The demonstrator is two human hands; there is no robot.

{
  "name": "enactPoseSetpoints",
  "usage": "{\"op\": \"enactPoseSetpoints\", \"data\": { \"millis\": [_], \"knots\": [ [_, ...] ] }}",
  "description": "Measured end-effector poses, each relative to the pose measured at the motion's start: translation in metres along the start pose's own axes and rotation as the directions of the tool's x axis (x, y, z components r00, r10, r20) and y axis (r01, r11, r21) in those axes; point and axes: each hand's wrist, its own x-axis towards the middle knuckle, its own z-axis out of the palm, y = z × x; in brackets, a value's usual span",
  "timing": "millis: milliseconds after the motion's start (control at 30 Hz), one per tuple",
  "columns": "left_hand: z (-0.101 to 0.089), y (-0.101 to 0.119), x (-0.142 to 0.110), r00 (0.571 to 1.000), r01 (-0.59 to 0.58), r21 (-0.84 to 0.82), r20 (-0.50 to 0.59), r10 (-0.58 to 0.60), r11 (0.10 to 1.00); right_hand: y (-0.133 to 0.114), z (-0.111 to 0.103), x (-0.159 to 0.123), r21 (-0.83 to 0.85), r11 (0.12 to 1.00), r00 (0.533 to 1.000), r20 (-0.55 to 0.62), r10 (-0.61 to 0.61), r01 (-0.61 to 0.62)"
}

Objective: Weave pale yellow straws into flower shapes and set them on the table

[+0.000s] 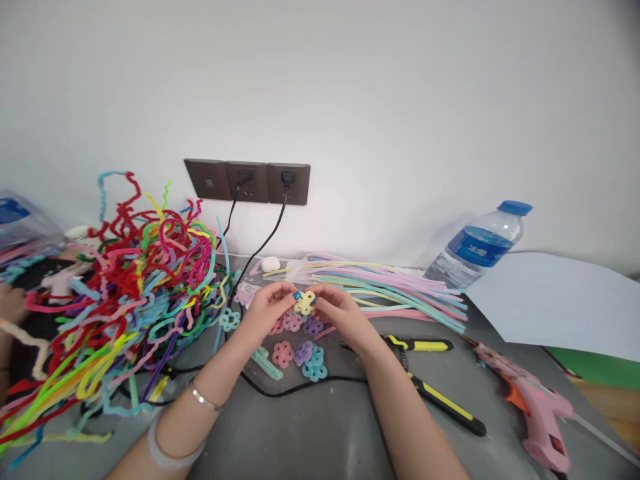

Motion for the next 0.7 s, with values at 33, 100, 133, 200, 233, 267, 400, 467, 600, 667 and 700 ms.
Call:
{"op": "enactPoseSetpoints", "data": {
  "millis": [33, 100, 133, 200, 233, 267, 400, 467, 600, 667, 700],
  "knots": [
    [0.001, -0.001, 0.0, 1.0, 0.0, -0.001, -0.002, 0.0, 1.0, 0.0, 0.001, 0.0, 0.026, 1.0, 1.0, -0.007, 0.013, -0.013],
    [0.002, -0.002, -0.001, 1.0, -0.013, -0.009, -0.027, 0.013, 1.0, -0.001, 0.003, 0.0, 0.08, 0.996, 1.0, 0.009, 0.027, -0.027],
    [0.003, -0.003, -0.001, 0.999, -0.013, -0.018, -0.041, 0.012, 1.0, -0.001, 0.004, 0.0, 0.089, 0.996, 0.999, 0.03, 0.018, -0.021],
    [0.004, -0.004, -0.002, 0.999, 0.013, -0.037, -0.047, -0.015, 0.999, 0.0, 0.006, 0.0, 0.074, 0.997, 0.998, 0.064, -0.018, 0.013],
    [0.005, -0.004, -0.003, 0.999, 0.035, -0.043, -0.036, -0.036, 0.998, 0.001, 0.006, 0.0, 0.062, 0.998, 0.997, 0.063, -0.034, 0.03],
    [0.005, -0.003, -0.004, 0.998, 0.057, -0.045, -0.015, -0.058, 0.997, 0.001, 0.006, 0.0, 0.052, 0.998, 0.998, 0.053, -0.042, 0.04],
    [0.004, 0.002, -0.006, 0.987, 0.137, -0.037, 0.088, -0.133, 0.99, 0.0, 0.003, 0.0, 0.019, 1.0, 1.0, 0.023, -0.018, 0.017],
    [0.0, 0.002, -0.005, 0.977, 0.171, -0.029, 0.134, -0.166, 0.985, -0.002, 0.0, 0.0, 0.002, 1.0, 0.999, 0.038, -0.022, 0.022],
    [-0.008, -0.001, -0.003, 0.952, 0.245, -0.051, 0.201, -0.23, 0.968, -0.005, -0.002, -0.002, 0.013, 0.998, 0.996, 0.07, -0.058, 0.057],
    [-0.01, -0.001, -0.003, 0.935, 0.301, -0.115, 0.231, -0.27, 0.947, -0.004, -0.002, -0.002, 0.019, 0.998, 0.995, 0.082, -0.058, 0.056],
    [-0.01, -0.001, -0.003, 0.926, 0.329, -0.159, 0.245, -0.285, 0.931, -0.004, -0.002, -0.001, 0.025, 0.998, 0.995, 0.085, -0.053, 0.051]
  ]
}}
